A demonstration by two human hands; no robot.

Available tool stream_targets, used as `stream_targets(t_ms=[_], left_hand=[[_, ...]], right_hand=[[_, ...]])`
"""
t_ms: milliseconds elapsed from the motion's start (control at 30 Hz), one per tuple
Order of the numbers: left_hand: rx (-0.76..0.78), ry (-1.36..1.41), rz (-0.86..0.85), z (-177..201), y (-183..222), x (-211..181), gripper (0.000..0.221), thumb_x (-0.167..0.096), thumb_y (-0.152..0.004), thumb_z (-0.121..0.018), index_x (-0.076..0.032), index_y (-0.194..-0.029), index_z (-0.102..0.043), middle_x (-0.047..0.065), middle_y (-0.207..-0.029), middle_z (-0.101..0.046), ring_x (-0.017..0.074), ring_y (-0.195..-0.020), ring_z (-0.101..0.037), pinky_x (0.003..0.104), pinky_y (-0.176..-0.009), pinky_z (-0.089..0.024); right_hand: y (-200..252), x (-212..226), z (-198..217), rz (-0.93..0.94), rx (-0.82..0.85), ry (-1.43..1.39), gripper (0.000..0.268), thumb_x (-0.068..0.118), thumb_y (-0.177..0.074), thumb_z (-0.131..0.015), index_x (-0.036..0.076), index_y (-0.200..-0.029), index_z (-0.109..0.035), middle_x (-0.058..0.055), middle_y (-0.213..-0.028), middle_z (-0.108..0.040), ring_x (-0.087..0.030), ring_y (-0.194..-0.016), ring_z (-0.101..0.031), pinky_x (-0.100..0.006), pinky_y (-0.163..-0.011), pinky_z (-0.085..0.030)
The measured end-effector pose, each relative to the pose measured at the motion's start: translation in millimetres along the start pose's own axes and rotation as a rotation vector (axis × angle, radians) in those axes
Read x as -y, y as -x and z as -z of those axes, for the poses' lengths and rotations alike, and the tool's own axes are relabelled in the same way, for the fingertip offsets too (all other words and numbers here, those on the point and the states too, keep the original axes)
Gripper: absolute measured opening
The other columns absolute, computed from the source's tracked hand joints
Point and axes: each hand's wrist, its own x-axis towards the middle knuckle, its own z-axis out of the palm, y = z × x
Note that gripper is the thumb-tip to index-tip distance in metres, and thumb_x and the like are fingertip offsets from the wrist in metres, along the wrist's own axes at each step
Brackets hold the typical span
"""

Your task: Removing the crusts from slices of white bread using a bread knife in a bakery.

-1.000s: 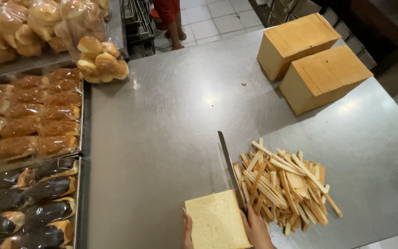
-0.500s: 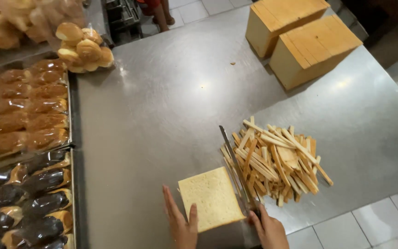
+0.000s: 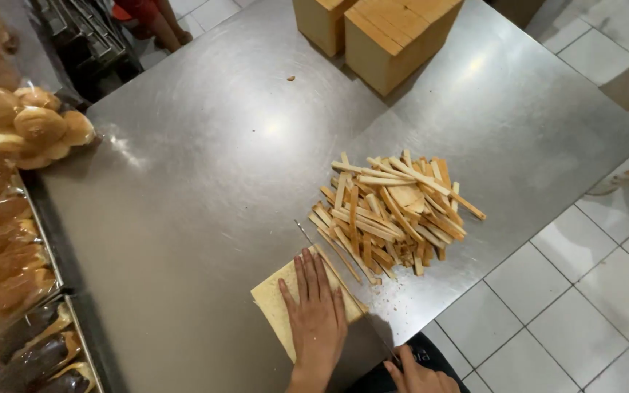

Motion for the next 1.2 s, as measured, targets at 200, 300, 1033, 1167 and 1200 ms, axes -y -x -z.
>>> stream_targets(t_ms=[200,300,1033,1167,1200], left_hand=[[0.055,0.277,-0.014,1,3,5,0.069,-0.03,-0.102,-0.037,0.007,-0.157,-0.021,0.023,-0.169,-0.015,0.0348,-0.159,-0.009,0.06,-0.122,-0.004],[0.075,0.299,-0.02,2,2,6,0.071,-0.029,-0.101,-0.037,0.007,-0.158,-0.018,0.024,-0.17,-0.011,0.0352,-0.158,-0.009,0.062,-0.121,-0.007],[0.126,0.273,-0.004,1,7,10,0.069,-0.029,-0.101,-0.036,0.007,-0.158,-0.022,0.021,-0.17,-0.015,0.0346,-0.159,-0.009,0.066,-0.118,-0.009],[0.143,0.249,-0.002,-7,10,9,0.067,-0.032,-0.103,-0.033,0.007,-0.157,-0.023,0.023,-0.17,-0.014,0.0358,-0.158,-0.009,0.067,-0.118,-0.007],[0.145,0.247,-0.006,-7,9,10,0.067,-0.032,-0.103,-0.033,0.007,-0.157,-0.023,0.023,-0.17,-0.014,0.0358,-0.158,-0.009,0.067,-0.118,-0.007]], right_hand=[[25,22,40,0.172,-0.101,0.044,0.031,0.051,-0.097,-0.056,0.024,-0.109,-0.049,0.005,-0.08,-0.076,-0.017,-0.042,-0.066,-0.034,-0.04,-0.054],[26,27,38,0.152,-0.149,0.084,0.03,0.05,-0.095,-0.063,0.022,-0.102,-0.053,0.004,-0.069,-0.07,-0.013,-0.032,-0.054,-0.032,-0.035,-0.05],[18,66,82,0.258,-0.084,-0.075,0.035,0.043,-0.103,-0.052,0.009,-0.11,-0.046,-0.006,-0.066,-0.072,-0.027,-0.037,-0.067,-0.042,-0.035,-0.055],[24,58,93,0.185,0.217,-0.133,0.039,0.051,-0.106,-0.044,0.014,-0.12,-0.041,-0.005,-0.074,-0.073,-0.03,-0.053,-0.073,-0.047,-0.051,-0.06],[31,51,80,0.182,0.219,-0.137,0.039,0.051,-0.106,-0.044,0.014,-0.12,-0.041,-0.005,-0.074,-0.073,-0.03,-0.053,-0.073,-0.047,-0.051,-0.06]])
